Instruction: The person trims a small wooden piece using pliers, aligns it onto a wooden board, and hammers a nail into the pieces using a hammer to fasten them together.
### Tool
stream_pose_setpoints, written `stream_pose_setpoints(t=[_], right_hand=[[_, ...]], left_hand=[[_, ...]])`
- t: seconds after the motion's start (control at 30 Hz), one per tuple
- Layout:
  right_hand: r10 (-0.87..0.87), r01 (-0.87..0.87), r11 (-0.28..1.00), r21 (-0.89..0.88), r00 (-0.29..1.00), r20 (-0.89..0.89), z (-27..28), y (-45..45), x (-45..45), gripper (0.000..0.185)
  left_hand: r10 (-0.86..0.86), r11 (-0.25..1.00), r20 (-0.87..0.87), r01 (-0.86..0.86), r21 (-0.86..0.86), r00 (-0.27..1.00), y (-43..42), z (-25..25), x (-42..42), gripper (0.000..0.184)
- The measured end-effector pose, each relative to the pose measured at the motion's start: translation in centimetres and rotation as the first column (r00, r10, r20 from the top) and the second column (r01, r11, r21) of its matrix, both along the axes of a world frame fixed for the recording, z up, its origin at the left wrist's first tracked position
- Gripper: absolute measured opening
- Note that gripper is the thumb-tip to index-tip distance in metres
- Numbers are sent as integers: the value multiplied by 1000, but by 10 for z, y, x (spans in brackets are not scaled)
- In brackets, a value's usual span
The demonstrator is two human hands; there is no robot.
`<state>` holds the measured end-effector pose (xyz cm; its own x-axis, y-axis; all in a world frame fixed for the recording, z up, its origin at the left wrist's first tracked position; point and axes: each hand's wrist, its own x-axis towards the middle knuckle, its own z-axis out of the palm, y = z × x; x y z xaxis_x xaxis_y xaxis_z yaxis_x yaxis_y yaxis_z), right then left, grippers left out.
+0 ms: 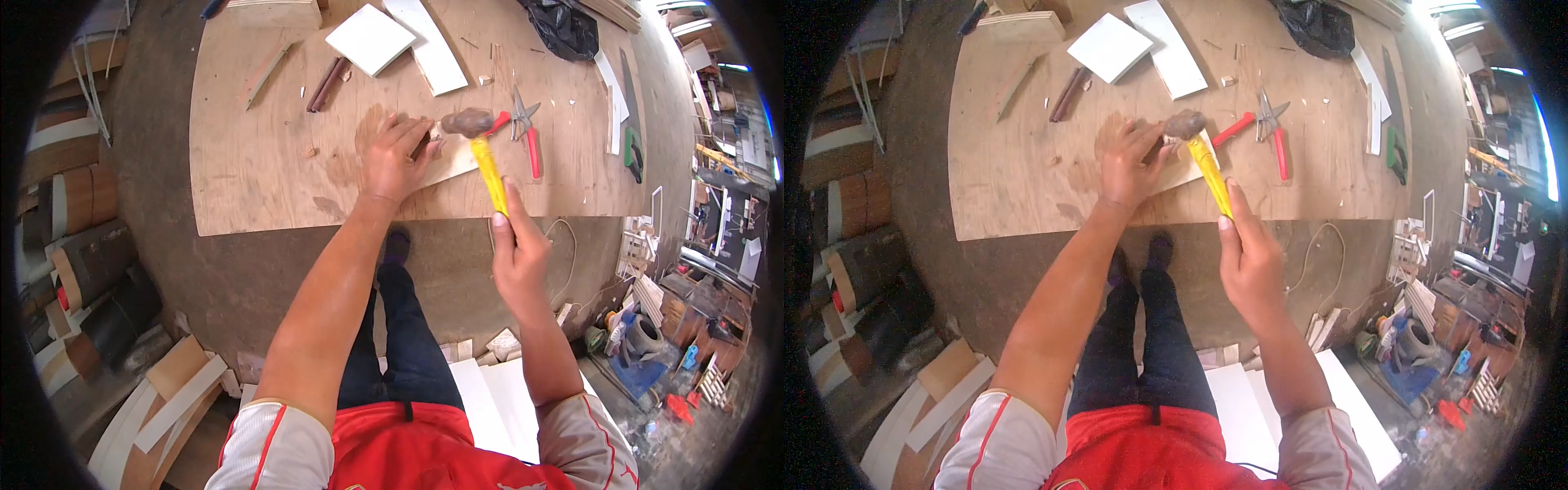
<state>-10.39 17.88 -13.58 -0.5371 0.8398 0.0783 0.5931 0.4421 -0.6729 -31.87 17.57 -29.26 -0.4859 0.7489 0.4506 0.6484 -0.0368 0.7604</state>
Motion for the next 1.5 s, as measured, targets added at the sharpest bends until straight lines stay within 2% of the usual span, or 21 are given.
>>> stream_pose_setpoints(t=[0.1,0.17,0.23,0.33,0.43,0.53,0.73,0.83,1.03,1.13,1.23,1.33,1.5], right_hand=[[19,-19,996,92,1000,1,0,3,-4,48],[27,-32,998,57,996,88,-5,5,0,48],[24,-11,997,-71,980,196,-13,8,4,48],[-52,65,990,-123,994,100,-5,3,14,48],[-76,100,981,-167,987,141,13,6,13,48],[103,-106,994,23,989,107,3,16,10,49],[116,-113,993,-30,978,172,8,21,0,51],[139,-124,990,-71,954,266,11,25,1,51],[148,-142,989,-39,957,250,11,28,5,51],[-11,38,989,-142,984,181,13,27,-8,41],[0,85,973,-215,929,371,6,44,-38,34],[-70,98,975,-198,987,148,-25,56,-75,38],[-75,101,972,-212,989,126,-49,66,-98,35]], left_hand=[[4,1000,-10,-4,23,1000,1,0,1,34],[-39,999,5,39,-7,999,-1,3,-1,38],[-60,998,5,60,-9,998,-1,8,-2,40],[-37,999,0,37,-3,999,-5,7,-1,40],[-33,999,23,33,-2,999,-1,5,0,38],[-57,998,61,57,-5,997,-2,8,-2,39],[-49,999,91,51,-13,995,-4,7,-4,39],[-50,998,111,53,-26,993,-1,3,-5,38],[-27,997,108,34,-69,994,0,5,-5,38],[-17,997,112,26,-74,994,0,9,-6,39],[-27,997,114,34,-66,993,1,9,-4,39],[-40,998,101,45,-49,994,0,7,-6,38],[-33,998,86,38,-58,996,-2,8,-7,37]])
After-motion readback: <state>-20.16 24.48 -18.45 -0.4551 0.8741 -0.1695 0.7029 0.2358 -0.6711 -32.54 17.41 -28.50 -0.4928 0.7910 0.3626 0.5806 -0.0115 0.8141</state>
